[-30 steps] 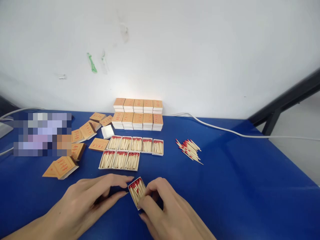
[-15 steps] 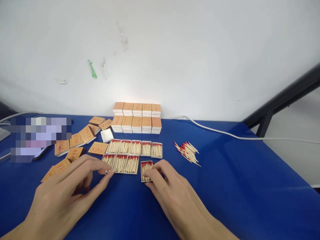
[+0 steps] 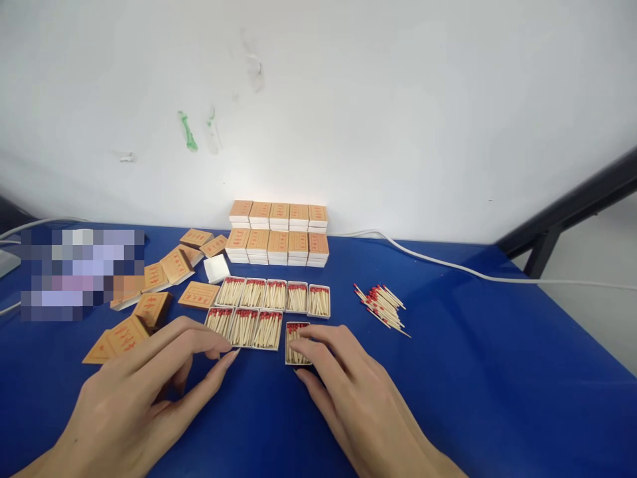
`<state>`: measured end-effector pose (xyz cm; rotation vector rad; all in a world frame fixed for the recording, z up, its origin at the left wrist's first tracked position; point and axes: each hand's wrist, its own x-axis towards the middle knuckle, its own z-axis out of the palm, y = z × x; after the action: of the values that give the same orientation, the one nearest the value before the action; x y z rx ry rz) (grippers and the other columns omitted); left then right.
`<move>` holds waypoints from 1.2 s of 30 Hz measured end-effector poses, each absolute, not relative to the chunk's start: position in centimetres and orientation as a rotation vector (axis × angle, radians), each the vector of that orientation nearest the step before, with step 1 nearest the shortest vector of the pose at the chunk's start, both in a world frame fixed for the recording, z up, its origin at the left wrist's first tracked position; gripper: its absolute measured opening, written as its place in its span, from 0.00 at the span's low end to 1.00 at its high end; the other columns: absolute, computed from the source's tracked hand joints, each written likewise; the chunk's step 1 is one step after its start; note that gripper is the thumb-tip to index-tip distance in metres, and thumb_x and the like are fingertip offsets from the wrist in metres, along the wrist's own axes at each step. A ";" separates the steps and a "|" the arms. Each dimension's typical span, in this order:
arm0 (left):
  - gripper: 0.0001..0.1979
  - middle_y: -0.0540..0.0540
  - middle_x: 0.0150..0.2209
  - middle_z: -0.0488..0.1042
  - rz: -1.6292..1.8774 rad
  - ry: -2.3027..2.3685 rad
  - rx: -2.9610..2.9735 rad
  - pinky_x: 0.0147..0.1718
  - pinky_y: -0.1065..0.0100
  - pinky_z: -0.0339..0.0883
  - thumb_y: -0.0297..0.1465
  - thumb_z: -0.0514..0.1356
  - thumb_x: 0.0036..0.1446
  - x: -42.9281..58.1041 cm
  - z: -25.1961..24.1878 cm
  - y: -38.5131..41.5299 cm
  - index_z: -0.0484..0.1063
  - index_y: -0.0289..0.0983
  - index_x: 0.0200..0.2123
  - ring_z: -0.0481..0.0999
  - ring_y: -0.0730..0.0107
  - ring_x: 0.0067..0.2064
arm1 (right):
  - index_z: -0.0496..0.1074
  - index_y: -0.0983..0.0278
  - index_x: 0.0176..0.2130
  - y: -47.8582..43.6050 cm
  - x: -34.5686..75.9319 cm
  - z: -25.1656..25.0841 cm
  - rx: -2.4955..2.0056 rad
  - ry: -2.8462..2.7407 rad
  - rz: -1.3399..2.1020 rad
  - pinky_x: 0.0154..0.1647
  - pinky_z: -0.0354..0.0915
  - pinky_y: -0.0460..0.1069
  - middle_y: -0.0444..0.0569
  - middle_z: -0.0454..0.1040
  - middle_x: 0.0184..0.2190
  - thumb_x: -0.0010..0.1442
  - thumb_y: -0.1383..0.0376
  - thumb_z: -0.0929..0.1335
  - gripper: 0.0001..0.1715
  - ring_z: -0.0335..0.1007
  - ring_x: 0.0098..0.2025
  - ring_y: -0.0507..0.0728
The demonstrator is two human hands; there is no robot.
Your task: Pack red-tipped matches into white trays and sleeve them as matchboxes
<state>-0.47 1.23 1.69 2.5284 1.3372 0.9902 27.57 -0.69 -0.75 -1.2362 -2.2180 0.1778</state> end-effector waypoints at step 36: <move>0.07 0.50 0.46 0.82 0.979 1.110 2.597 0.38 0.68 0.77 0.25 0.59 0.82 -0.6 1.1 1.2 0.75 0.42 0.53 0.86 0.71 0.41 | 0.70 0.54 0.67 -0.4 26.9 -1.9 -1.321 -2.075 0.255 0.37 0.84 0.51 0.54 0.74 0.60 0.81 0.67 0.68 0.19 0.73 0.30 0.52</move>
<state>-0.60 1.16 1.07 2.5968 1.1101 0.9793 26.85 -0.35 -1.92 -1.3211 -2.0754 0.2554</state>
